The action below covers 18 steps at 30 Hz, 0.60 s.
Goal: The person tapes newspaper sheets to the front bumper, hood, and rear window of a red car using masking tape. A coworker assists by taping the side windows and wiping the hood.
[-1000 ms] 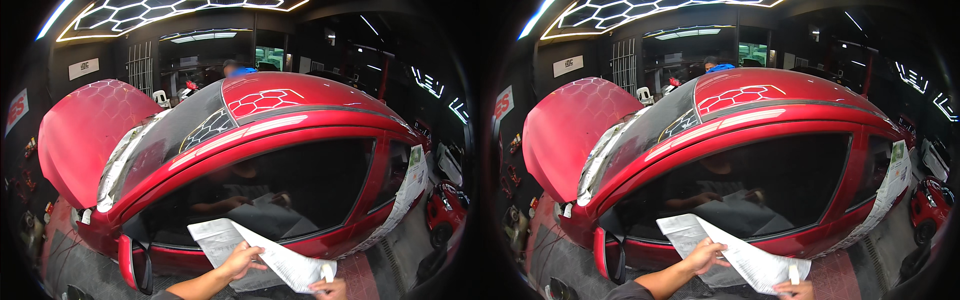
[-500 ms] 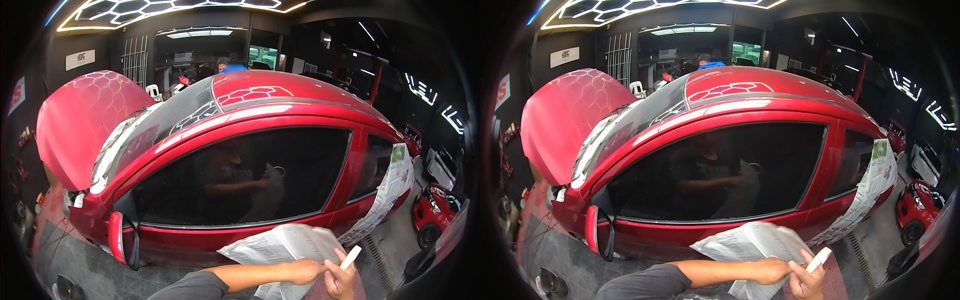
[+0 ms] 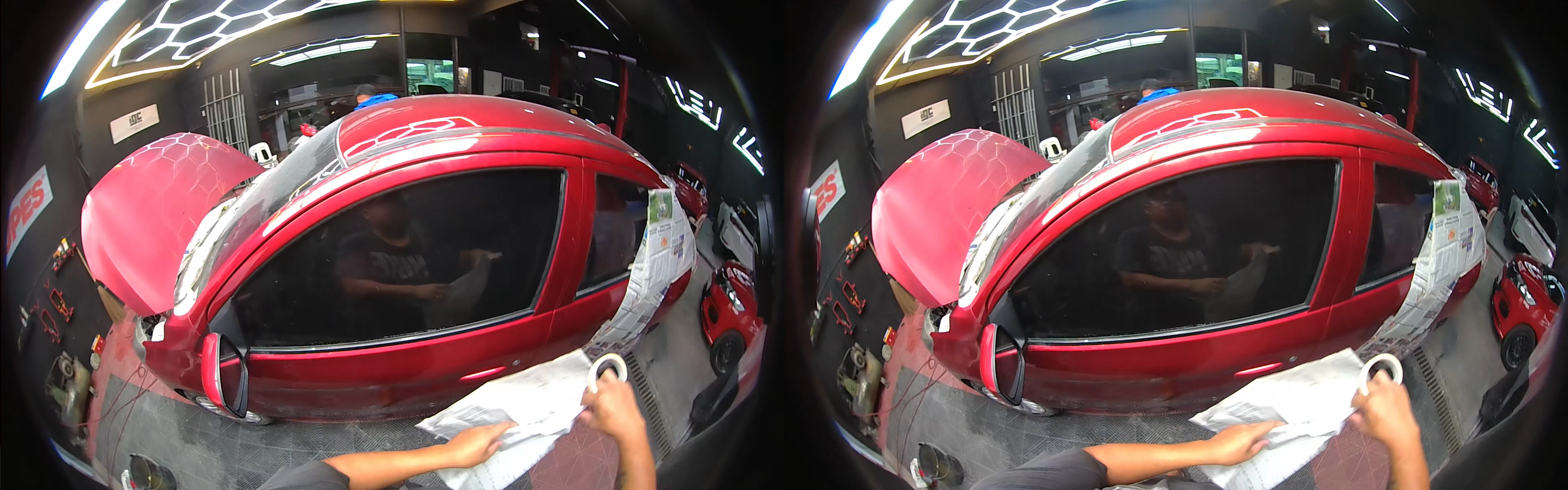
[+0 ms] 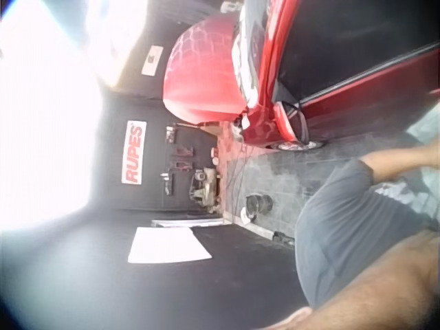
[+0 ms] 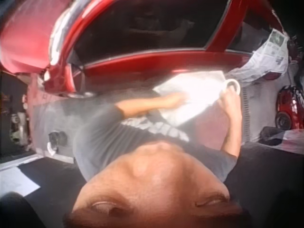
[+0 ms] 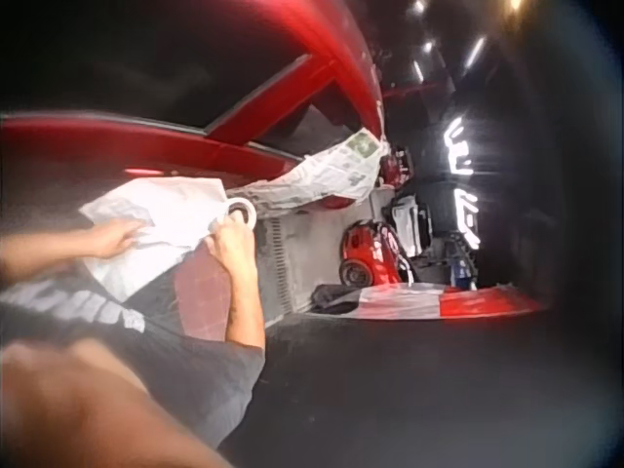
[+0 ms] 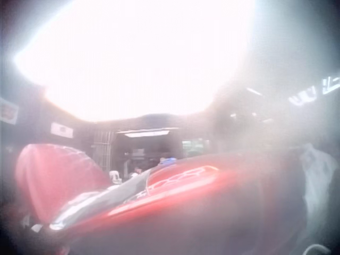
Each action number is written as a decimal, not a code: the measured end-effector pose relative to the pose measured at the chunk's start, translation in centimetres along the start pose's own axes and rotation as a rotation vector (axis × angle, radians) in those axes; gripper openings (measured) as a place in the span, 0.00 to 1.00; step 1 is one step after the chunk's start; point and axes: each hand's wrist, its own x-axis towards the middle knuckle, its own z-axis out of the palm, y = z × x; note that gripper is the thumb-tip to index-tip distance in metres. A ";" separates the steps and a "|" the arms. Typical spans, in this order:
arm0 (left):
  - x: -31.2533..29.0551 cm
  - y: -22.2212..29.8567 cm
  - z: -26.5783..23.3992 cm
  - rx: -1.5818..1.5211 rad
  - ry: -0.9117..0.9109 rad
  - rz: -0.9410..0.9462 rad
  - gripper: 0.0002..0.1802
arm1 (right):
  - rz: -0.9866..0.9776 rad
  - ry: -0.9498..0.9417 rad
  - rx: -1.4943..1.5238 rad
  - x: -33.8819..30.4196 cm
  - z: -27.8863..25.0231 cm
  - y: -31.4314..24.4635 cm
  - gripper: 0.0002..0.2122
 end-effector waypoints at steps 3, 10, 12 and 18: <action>-0.4 -0.6 -1.6 0.057 -0.041 -0.195 0.18 | 0.107 -0.082 -0.048 0.4 -4.3 1.2 0.14; 2.7 -3.9 -12.1 0.310 0.269 -0.141 0.09 | 0.191 -0.338 -0.013 2.0 -2.8 -0.7 0.10; 1.8 -3.6 -16.4 0.296 0.216 -0.222 0.09 | 0.215 -0.325 0.072 3.2 0.7 -0.5 0.09; -6.3 -3.6 -24.4 0.197 0.150 -0.411 0.14 | 0.168 -0.001 0.106 12.2 3.1 -1.6 0.08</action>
